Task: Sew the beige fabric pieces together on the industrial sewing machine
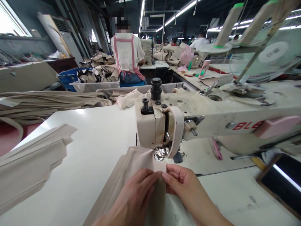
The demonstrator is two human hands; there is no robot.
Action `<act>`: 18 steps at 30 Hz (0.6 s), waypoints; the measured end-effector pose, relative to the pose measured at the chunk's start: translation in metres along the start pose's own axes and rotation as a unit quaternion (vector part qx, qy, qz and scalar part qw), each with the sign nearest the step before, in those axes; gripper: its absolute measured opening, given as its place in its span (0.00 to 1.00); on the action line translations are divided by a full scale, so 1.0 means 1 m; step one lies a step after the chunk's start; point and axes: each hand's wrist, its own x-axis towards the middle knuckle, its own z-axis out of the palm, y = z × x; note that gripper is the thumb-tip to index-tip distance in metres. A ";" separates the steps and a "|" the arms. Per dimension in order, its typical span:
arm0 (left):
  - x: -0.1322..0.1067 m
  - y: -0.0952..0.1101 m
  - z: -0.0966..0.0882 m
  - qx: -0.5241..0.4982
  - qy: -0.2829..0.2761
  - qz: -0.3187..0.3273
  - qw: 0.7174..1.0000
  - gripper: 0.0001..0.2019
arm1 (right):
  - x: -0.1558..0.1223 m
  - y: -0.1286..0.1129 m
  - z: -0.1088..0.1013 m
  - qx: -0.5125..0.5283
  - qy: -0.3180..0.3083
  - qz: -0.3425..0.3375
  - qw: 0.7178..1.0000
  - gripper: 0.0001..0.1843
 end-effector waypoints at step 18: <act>0.058 -0.007 -0.021 -0.013 0.039 -0.279 0.959 0.08 | -0.012 0.050 0.020 -0.172 0.045 -0.028 0.984 0.27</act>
